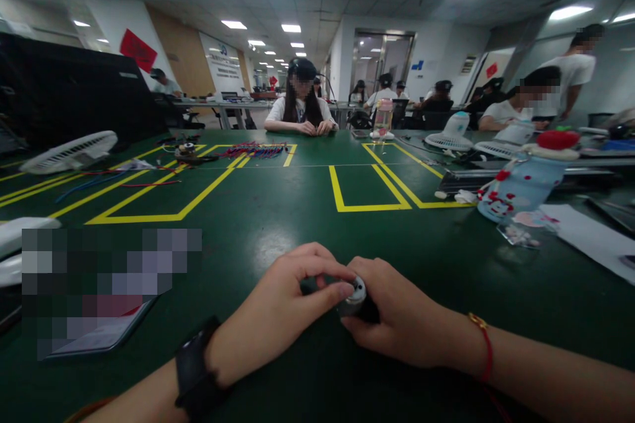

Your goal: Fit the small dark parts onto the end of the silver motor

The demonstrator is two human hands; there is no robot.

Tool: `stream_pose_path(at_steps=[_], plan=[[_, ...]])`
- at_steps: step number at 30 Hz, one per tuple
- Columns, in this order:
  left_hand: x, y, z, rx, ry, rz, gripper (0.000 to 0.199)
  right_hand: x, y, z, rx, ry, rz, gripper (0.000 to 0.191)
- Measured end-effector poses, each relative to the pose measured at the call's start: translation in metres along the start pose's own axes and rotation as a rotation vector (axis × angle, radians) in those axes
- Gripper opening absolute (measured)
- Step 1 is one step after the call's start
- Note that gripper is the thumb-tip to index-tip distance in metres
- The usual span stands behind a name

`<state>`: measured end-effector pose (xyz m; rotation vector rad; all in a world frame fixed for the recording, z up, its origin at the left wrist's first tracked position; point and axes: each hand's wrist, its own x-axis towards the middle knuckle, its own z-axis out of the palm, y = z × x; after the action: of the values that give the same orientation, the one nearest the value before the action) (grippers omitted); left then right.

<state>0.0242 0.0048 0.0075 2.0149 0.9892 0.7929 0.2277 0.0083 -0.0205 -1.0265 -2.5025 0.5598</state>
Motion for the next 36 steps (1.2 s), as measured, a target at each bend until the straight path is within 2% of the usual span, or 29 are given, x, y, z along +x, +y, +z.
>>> stream_pose_path(at_steps=[7,13,25,32,36], plan=[[0.004,0.001,-0.001,-0.013,0.051,-0.003,0.013,0.0,0.0,0.0,0.0,-0.002,-0.006,0.025],[0.004,0.003,0.0,0.051,0.002,-0.001,0.014,0.0,0.001,0.001,-0.014,0.007,-0.018,0.027],[0.003,0.0,-0.002,-0.014,0.121,-0.003,0.015,-0.001,0.001,0.0,-0.011,0.003,0.007,0.027],[-0.003,-0.01,-0.016,0.021,0.095,-0.077,0.017,-0.001,0.0,-0.003,0.021,-0.004,0.002,0.025],[-0.005,-0.025,-0.023,0.024,-0.013,-0.081,0.015,-0.003,0.001,-0.004,0.039,-0.005,0.018,0.028]])
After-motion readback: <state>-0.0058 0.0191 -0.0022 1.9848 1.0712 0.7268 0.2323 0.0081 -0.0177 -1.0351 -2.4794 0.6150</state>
